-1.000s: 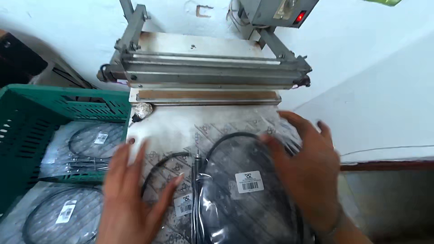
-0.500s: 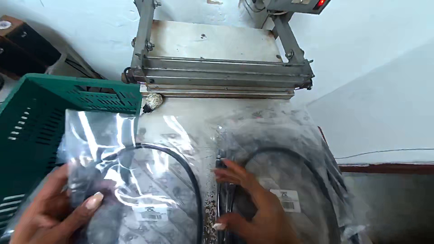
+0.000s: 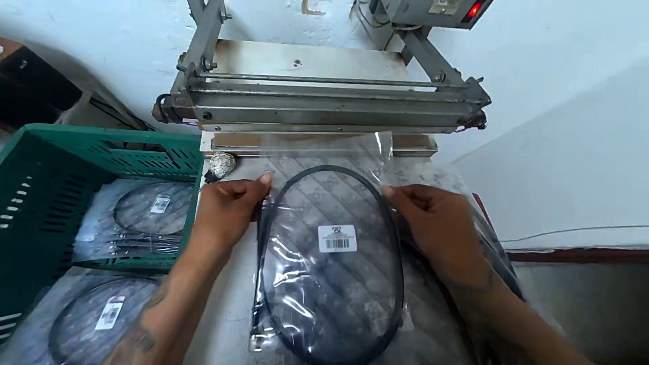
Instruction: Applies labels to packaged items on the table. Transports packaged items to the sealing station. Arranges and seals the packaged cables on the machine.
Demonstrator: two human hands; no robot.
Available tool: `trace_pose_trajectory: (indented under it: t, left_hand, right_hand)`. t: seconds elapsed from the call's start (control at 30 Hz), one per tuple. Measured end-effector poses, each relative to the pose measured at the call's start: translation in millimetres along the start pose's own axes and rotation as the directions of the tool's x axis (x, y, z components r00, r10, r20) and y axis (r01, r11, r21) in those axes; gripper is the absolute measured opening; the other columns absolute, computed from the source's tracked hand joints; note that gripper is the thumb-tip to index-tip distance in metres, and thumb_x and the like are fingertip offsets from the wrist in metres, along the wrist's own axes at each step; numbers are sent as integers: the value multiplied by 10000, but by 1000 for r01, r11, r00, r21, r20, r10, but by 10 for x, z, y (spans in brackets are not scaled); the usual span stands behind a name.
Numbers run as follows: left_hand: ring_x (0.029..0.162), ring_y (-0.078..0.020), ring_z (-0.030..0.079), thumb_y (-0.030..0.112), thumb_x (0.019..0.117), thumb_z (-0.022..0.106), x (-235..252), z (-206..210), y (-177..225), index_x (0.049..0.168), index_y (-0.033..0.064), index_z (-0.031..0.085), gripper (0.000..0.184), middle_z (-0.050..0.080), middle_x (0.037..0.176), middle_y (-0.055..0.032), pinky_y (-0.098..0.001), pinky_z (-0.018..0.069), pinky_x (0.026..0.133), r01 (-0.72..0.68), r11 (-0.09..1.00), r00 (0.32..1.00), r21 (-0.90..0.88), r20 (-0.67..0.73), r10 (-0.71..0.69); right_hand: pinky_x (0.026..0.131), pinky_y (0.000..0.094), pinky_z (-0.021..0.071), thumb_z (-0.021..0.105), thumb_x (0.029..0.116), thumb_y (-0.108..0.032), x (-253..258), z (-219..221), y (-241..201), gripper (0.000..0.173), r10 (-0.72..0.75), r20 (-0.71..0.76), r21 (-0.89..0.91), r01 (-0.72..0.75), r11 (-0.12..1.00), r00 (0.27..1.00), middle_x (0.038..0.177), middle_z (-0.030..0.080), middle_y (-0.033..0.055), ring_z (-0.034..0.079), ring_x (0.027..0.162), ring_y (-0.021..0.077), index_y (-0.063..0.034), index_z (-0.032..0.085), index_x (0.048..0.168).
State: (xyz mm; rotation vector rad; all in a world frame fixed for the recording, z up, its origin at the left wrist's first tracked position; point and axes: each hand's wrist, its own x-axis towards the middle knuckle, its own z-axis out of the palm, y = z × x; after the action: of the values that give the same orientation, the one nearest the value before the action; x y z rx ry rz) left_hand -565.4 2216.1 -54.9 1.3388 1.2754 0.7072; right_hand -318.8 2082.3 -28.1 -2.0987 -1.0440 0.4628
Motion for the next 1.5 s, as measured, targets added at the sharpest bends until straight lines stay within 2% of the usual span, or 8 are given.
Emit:
trace_pose_trajectory:
  t: [0.5, 0.67, 1.03, 1.07, 1.13, 1.2, 1.33, 1.5]
  left_hand:
    - [598, -118, 651, 315, 1021, 626, 346, 232, 0, 890, 44, 739, 321, 685, 716, -44, -294, 577, 583, 206, 958, 970, -200, -85, -226]
    - [568, -108, 627, 318, 1005, 653, 329, 201, -59, 821, 54, 739, 333, 680, 682, -43, -285, 548, 555, 158, 974, 982, -160, -79, -172]
    - [586, -111, 548, 376, 1020, 624, 108, 239, 26, 793, 62, 699, 394, 610, 667, -20, -331, 484, 588, 20, 999, 988, -27, -150, -24]
    - [627, -99, 579, 376, 1022, 620, -79, 203, 34, 822, 92, 710, 359, 634, 700, -1, -324, 504, 620, -74, 997, 987, 20, -143, 76]
    - [1017, -105, 688, 457, 1002, 614, -565, 120, -83, 1226, 160, 708, 384, 730, 1115, 15, -368, 579, 892, -249, 954, 964, 164, -48, 260]
    - [1487, -296, 382, 673, 912, 605, -1008, 170, -328, 1584, 85, 361, 926, 407, 1604, -140, -538, 355, 1196, -309, 892, 951, 329, 80, 300]
    - [1501, -353, 350, 827, 788, 599, -1296, 600, -661, 1577, -43, 296, 1213, 375, 1602, -231, -564, 237, 1248, -354, 791, 921, 499, 38, 388]
    - [1416, -230, 471, 732, 808, 677, -1275, 1081, -515, 1630, 74, 217, 1150, 456, 1561, -142, -458, 414, 1163, -281, 915, 960, 289, 84, 268]
  right_hand:
    - [559, 303, 455, 673, 998, -335, 441, 219, -13, 290, 203, -4, 9, -203, 979, 979, 672, 645, -7, 543, 557, 67, -89, 739, 859]
    - [542, 284, 458, 682, 992, -335, 440, 243, 12, 282, 189, 1, 14, -189, 982, 982, 656, 645, -15, 544, 542, 50, -94, 738, 859]
    - [697, 501, 526, 669, 1000, -346, 340, 128, -64, 339, 204, 50, 21, -205, 979, 978, 814, 696, 127, 649, 729, 244, -20, 746, 951]
    - [668, 470, 558, 653, 1009, -352, 223, 39, -66, 341, 153, 42, 31, -155, 987, 987, 794, 705, 105, 663, 692, 215, -25, 741, 963]
    - [619, 353, 549, 648, 1013, -326, -82, -196, -8, 282, 17, -11, 15, -17, 1000, 1000, 770, 695, 30, 628, 639, 115, -59, 736, 996]
    - [659, 314, 563, 665, 998, -288, -245, -500, 199, 243, -122, -66, -42, 119, 992, 990, 869, 723, 9, 651, 710, 86, -91, 724, 1130]
    - [1024, 548, 489, 587, 1031, -387, 19, -1083, 1171, 544, 44, -64, -82, -49, 995, 997, 1323, 624, 205, 622, 1195, 311, -33, 508, 1437]
    - [964, 391, 538, 267, 1092, -519, -254, -1197, 1322, 577, 369, 149, 158, -390, 907, 918, 1213, 674, 44, 637, 1115, 118, -123, 565, 1387]
